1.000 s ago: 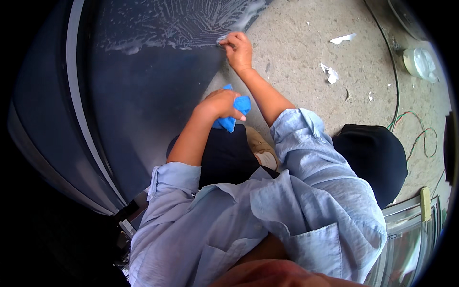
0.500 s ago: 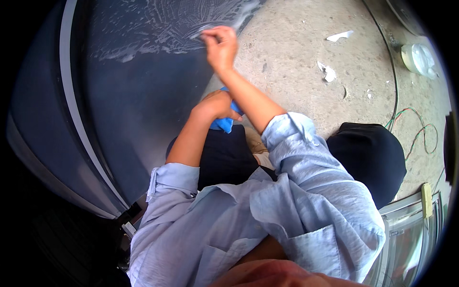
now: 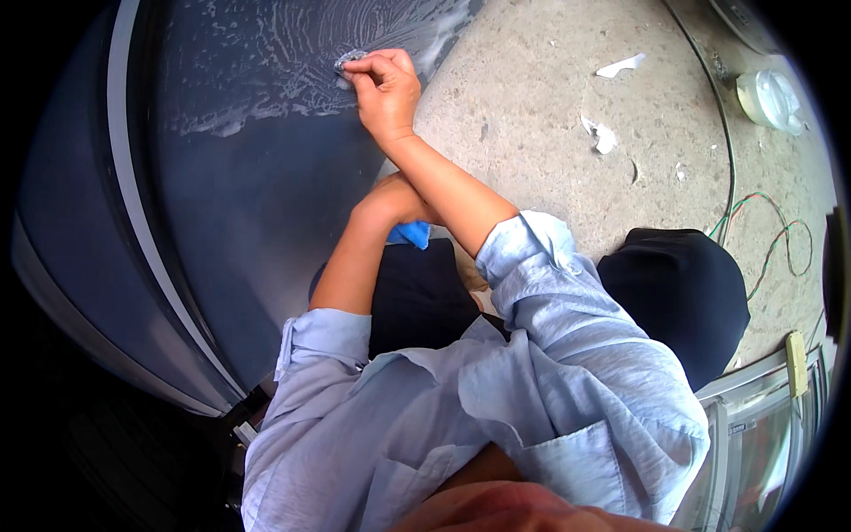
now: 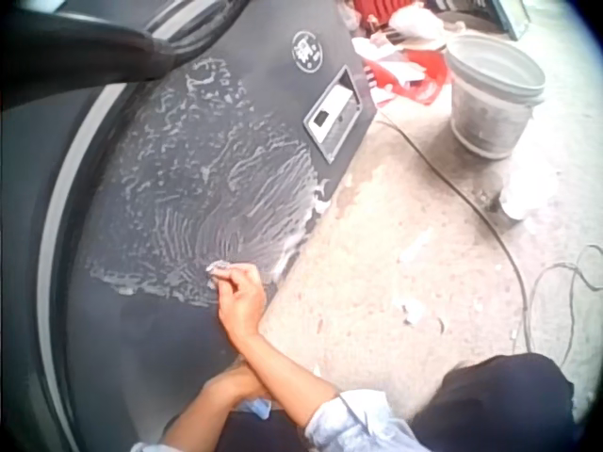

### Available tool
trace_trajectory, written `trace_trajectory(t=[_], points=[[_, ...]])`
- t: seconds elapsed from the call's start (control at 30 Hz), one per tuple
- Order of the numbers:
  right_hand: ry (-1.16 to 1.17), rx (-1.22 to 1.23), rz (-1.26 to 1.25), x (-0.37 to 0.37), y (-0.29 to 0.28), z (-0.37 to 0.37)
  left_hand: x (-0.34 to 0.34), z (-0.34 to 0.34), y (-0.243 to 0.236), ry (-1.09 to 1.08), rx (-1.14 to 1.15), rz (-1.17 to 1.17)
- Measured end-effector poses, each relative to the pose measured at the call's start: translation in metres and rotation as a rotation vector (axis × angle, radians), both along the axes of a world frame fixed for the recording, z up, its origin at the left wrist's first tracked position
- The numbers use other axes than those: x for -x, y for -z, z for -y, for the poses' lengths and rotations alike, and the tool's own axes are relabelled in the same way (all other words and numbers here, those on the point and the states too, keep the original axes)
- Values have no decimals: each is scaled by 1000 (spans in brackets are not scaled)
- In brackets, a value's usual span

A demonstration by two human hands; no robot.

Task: The person scrubs the side of a large appliance using a scouring pad and a cloth, then applies spray paint to the surface, and continues to scrub the area.

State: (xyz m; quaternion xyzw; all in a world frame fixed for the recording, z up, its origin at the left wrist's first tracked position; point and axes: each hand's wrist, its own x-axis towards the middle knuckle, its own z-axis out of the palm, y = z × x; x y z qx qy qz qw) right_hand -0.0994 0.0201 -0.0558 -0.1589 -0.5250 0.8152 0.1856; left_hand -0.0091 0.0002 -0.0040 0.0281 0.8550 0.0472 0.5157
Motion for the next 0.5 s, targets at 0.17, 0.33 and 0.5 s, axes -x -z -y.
trace_trajectory(t=[0.17,0.33,0.5], points=[[212,71,145,70,50,-34,-3,-1,-1,33,41,1],[157,37,71,46,23,-22,3,-9,-4,57,21,49],[81,-6,-49,23,-10,-14,-3,-5,1,22,-147,-177]])
